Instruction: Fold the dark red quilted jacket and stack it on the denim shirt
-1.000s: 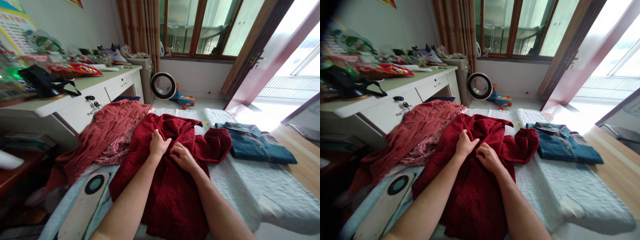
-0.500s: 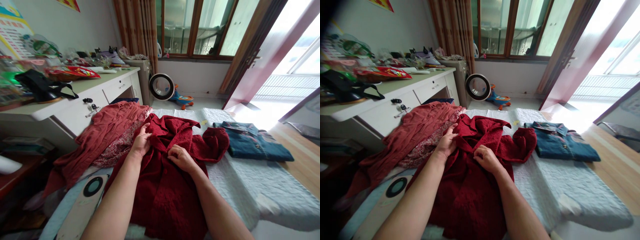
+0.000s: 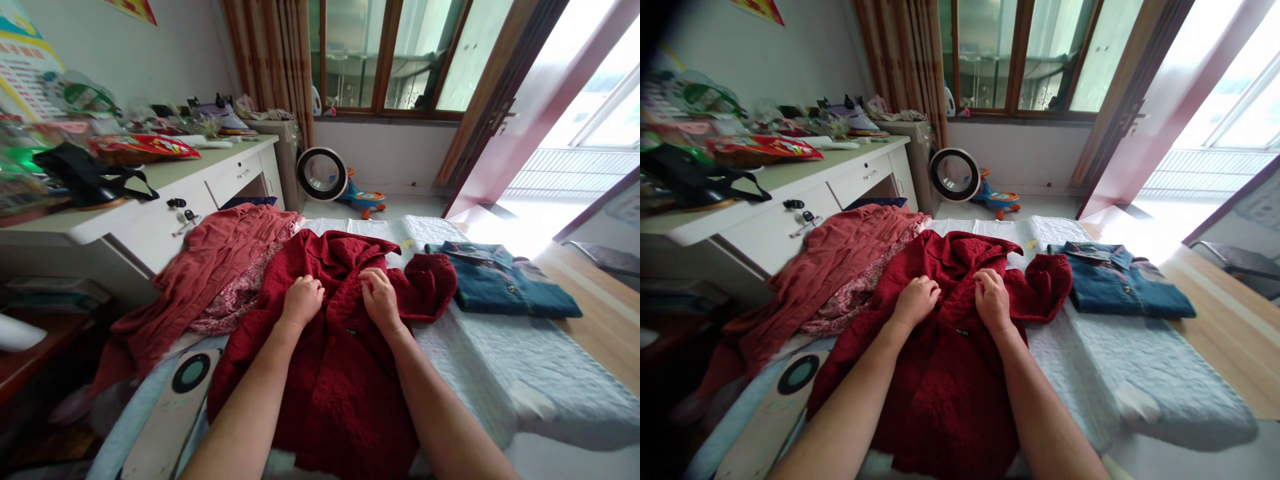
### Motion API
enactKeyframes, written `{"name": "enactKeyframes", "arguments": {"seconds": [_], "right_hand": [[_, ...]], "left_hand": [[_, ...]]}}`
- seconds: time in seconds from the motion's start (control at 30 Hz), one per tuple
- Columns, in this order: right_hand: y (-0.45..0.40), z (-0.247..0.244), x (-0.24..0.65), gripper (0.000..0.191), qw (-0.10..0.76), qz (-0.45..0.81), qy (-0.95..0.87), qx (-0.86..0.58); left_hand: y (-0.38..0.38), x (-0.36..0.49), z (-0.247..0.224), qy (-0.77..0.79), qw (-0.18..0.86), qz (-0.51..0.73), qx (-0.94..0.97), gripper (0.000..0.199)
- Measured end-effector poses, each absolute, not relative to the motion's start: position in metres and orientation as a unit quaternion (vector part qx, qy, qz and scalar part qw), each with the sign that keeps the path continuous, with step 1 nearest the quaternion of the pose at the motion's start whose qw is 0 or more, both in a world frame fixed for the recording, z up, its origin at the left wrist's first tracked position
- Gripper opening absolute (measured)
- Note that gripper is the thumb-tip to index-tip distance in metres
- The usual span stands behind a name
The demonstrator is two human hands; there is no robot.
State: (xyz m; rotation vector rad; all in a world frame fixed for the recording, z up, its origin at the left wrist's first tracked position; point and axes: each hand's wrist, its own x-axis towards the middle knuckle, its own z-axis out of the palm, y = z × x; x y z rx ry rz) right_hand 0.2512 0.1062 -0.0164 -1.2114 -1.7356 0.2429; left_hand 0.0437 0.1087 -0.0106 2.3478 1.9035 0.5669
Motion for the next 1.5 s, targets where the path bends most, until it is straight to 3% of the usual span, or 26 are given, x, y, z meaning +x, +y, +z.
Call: {"name": "enactKeyframes", "arguments": {"seconds": [0.17, 0.3, 0.47, 0.6, 0.73, 0.97, 1.1, 1.27, 1.5], "right_hand": [[0.127, -0.008, 0.256, 0.042, 0.392, 0.104, -0.789, -0.462], [0.146, -0.004, 0.259, 0.05, 0.325, 0.095, -0.813, -0.473], [0.164, 0.001, 0.265, 0.034, 0.276, 0.085, -0.82, -0.494], [0.159, 0.009, 0.26, 0.025, 0.331, 0.117, -0.811, -0.468], [0.141, 0.007, 0.246, 0.027, 0.428, 0.176, -0.781, -0.419], [0.126, -0.013, 0.232, 0.024, 0.493, 0.175, -0.749, -0.406], [0.124, -0.015, 0.231, 0.025, 0.494, 0.151, -0.754, -0.406], [0.121, -0.014, 0.23, 0.027, 0.483, 0.136, -0.763, -0.408], [0.121, -0.02, 0.23, 0.022, 0.49, 0.107, -0.746, -0.437]], "left_hand": [[0.104, 0.04, -0.008, 0.609, 0.108, 0.178, 0.766, 0.008], [0.103, 0.042, -0.004, 0.605, 0.133, 0.18, 0.764, 0.014], [0.116, 0.046, 0.016, 0.603, 0.171, 0.297, 0.72, 0.009], [0.133, 0.057, 0.031, 0.548, 0.32, 0.482, 0.604, 0.007], [0.141, 0.074, 0.017, 0.486, 0.46, 0.533, 0.518, 0.014], [0.137, 0.085, -0.022, 0.479, 0.447, 0.525, 0.544, 0.015], [0.137, 0.084, -0.019, 0.466, 0.42, 0.557, 0.544, 0.016], [0.138, 0.089, -0.014, 0.424, 0.476, 0.586, 0.501, 0.017], [0.135, 0.092, -0.007, 0.44, 0.423, 0.547, 0.573, 0.014]]}}
